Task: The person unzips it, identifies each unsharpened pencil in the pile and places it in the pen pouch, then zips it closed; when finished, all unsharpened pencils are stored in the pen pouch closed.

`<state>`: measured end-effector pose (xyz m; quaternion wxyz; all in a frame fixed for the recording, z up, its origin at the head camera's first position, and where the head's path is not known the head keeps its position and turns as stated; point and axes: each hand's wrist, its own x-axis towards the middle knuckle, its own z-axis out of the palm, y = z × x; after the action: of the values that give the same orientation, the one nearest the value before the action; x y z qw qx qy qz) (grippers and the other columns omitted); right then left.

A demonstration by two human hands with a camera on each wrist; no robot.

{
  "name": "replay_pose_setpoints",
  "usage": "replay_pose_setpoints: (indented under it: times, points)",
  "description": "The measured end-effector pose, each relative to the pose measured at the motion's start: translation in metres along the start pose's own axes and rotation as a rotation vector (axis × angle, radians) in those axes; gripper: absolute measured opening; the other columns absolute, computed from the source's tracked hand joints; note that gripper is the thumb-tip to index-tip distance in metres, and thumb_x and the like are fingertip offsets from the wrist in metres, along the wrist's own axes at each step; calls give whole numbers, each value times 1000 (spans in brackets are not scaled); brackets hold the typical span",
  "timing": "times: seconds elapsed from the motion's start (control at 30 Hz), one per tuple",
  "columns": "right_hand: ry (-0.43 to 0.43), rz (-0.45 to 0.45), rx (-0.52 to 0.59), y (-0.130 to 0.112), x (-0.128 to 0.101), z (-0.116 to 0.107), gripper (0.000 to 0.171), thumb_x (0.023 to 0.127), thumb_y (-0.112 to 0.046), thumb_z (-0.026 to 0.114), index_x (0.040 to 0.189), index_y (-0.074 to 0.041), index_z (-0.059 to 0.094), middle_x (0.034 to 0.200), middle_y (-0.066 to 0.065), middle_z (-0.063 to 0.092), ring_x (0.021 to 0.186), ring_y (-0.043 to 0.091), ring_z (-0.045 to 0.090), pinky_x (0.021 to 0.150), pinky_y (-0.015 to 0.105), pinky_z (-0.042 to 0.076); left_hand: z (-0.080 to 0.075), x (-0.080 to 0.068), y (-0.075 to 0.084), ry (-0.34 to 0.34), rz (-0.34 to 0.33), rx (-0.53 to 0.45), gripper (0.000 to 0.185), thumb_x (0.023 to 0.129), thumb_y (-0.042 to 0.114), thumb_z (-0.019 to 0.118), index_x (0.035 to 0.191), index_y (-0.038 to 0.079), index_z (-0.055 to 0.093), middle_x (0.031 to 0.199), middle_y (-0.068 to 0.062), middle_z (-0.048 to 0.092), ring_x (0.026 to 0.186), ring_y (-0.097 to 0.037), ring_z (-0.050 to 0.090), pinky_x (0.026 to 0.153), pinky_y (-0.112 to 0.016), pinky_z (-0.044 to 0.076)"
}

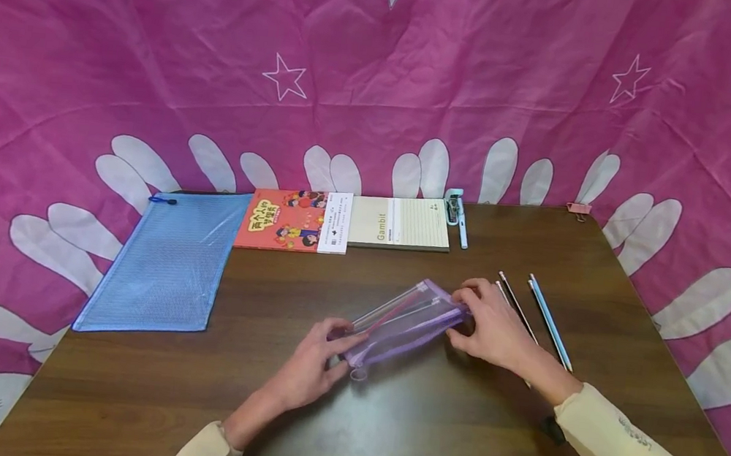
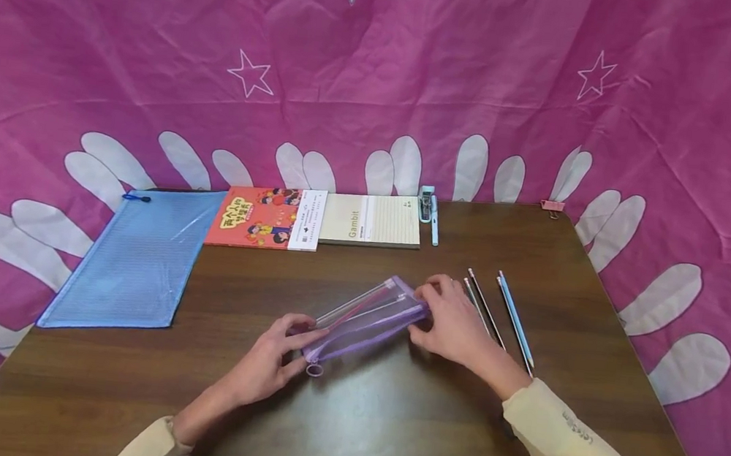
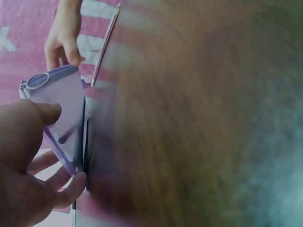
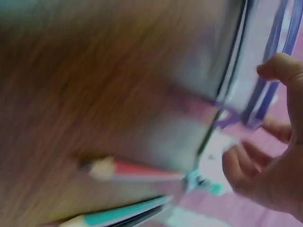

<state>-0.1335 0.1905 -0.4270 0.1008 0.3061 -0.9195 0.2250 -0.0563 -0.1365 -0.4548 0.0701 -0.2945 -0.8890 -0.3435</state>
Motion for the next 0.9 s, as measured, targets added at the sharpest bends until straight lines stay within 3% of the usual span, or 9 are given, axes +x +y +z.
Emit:
replay_pose_setpoints:
  times: [0.13, 0.27, 0.37, 0.57, 0.7, 0.8, 0.9]
  points:
    - [85, -213, -83, -33, -3, 6, 64, 64, -29, 91, 116, -5, 62, 127, 24, 51, 109, 41, 50, 88, 56, 45, -1, 1, -1, 11, -8, -28, 48, 84, 5, 77, 131, 8, 67, 129, -15, 53, 111, -26, 56, 89, -42, 52]
    - [145, -460, -58, -67, 1, 15, 57, 69, -22, 88, 118, -6, 62, 126, 20, 54, 107, 35, 53, 85, 50, 49, -2, 1, -2, 18, -21, -49, 46, 86, 6, 76, 131, 9, 68, 127, -14, 53, 110, -25, 57, 86, -39, 53]
    - [127, -564, -67, -87, 7, 22, 54, 72, -18, 86, 121, -9, 64, 125, 14, 55, 107, 30, 53, 84, 45, 50, -2, 1, -3, 18, -24, -56, 46, 87, 8, 76, 132, 11, 67, 127, -14, 54, 111, -26, 57, 84, -39, 54]
    - [33, -651, -171, -109, 20, 29, 44, 80, -20, 83, 121, -18, 67, 126, 10, 56, 114, 29, 51, 95, 44, 46, -2, 2, -4, 17, -10, -39, 42, 87, 11, 76, 129, 10, 69, 126, -16, 55, 111, -29, 57, 85, -42, 54]
    - [48, -716, -201, -113, 25, 34, 35, 80, -22, 82, 113, -19, 69, 124, 9, 57, 113, 29, 52, 96, 44, 46, -1, 2, -4, 23, -9, -22, 34, 86, 10, 78, 120, 8, 73, 124, -16, 56, 108, -29, 58, 84, -43, 55]
    - [72, -710, -119, -114, 28, 36, 33, 78, -23, 84, 107, -18, 70, 122, 8, 59, 110, 27, 53, 95, 42, 47, -2, 2, -3, 24, -20, -28, 34, 87, 11, 77, 120, 8, 73, 124, -16, 56, 108, -28, 58, 84, -43, 54]
    - [92, -643, 52, -112, 30, 37, 32, 76, -21, 85, 104, -16, 70, 119, 6, 59, 107, 23, 53, 92, 39, 47, -2, 2, -3, 26, -36, -42, 38, 88, 12, 76, 126, 7, 71, 125, -15, 56, 106, -26, 59, 83, -41, 55]
